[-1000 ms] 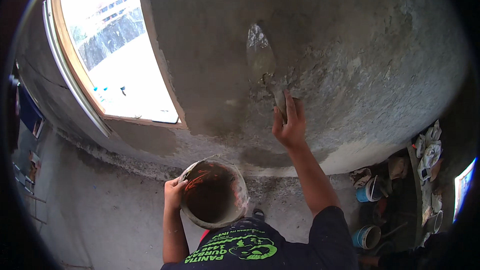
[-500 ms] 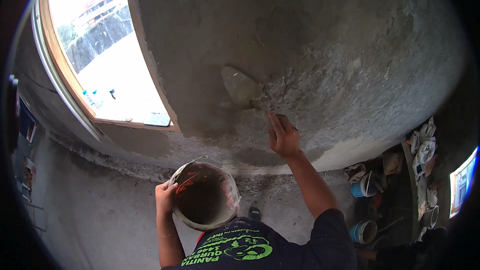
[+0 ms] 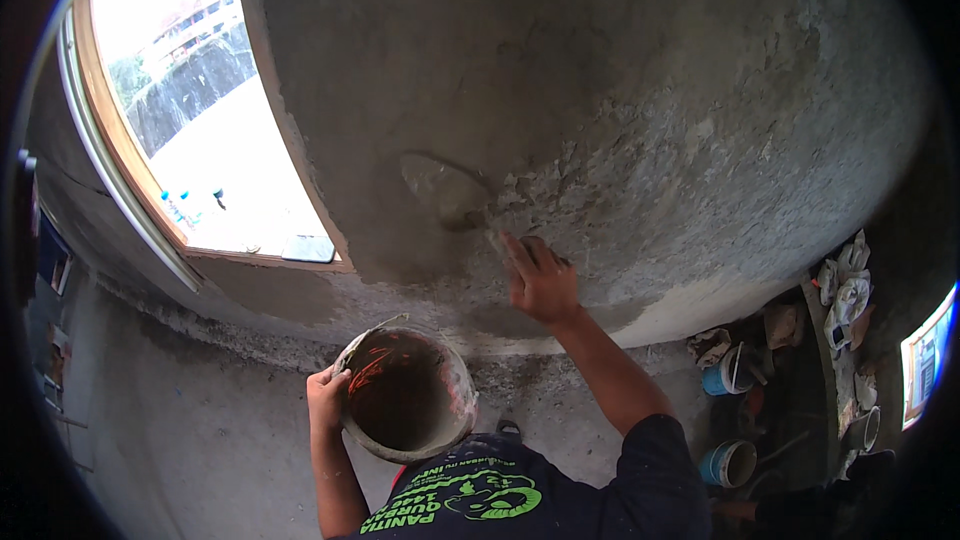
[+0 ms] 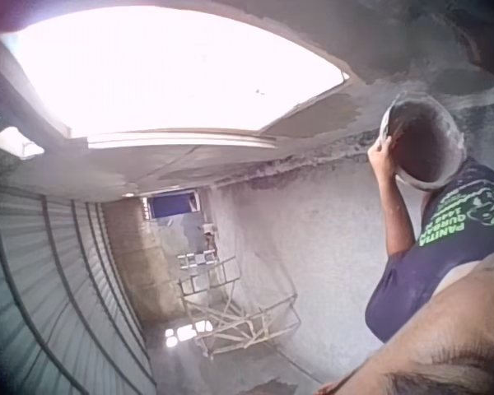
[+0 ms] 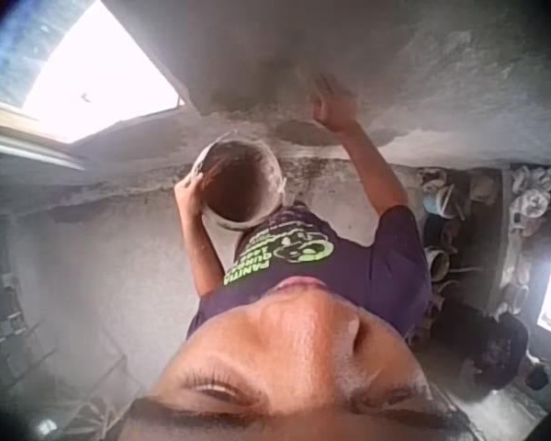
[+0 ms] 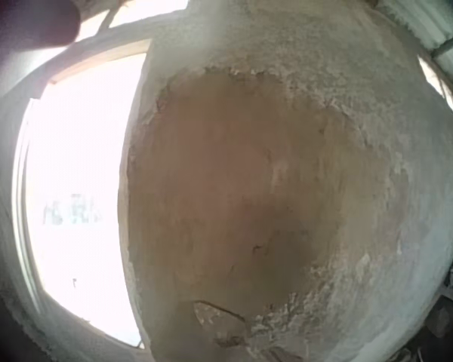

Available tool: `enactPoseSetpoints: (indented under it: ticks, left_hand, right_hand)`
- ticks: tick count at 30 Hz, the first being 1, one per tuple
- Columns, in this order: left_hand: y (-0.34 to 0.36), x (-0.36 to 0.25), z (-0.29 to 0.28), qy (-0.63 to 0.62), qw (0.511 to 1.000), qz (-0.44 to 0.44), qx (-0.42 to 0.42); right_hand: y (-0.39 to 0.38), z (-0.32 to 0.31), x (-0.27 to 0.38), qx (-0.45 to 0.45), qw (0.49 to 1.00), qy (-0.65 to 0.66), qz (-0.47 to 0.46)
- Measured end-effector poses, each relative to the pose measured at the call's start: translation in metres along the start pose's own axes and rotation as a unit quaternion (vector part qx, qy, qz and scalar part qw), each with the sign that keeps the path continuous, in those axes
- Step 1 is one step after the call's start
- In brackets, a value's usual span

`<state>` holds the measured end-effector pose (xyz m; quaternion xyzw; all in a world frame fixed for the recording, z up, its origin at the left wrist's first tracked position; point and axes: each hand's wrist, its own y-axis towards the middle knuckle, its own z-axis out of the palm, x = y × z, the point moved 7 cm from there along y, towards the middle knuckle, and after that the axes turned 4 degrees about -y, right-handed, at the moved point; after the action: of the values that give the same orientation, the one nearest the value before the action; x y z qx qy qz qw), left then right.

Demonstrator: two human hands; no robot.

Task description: The person scoops mortar from a bucket using a trowel and spreads it onto the wall.

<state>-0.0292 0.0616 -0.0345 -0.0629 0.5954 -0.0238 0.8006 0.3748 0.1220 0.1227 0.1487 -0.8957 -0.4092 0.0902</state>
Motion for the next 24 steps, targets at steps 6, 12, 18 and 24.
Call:
enactPoseSetpoints:
  ticks: [6, 12, 18, 24]
  left_hand:
    - [0.002, 0.001, -0.002, 0.007, 1.0, 0.002, 0.004]
    - [0.007, 0.002, -0.009, 0.018, 1.0, 0.009, 0.014]
    - [0.003, 0.002, -0.01, 0.009, 1.0, 0.004, 0.001]
    - [0.003, -0.002, -0.003, 0.009, 1.0, 0.004, -0.005]
  right_hand:
    - [0.047, -0.047, -0.036, -0.179, 0.98, -0.022, 0.078]
    - [0.016, 0.004, -0.02, 0.041, 0.994, -0.061, -0.076]
    - [0.041, -0.042, -0.038, -0.153, 0.988, 0.016, 0.008]
    - [0.052, -0.024, -0.024, -0.029, 0.997, -0.064, -0.008]
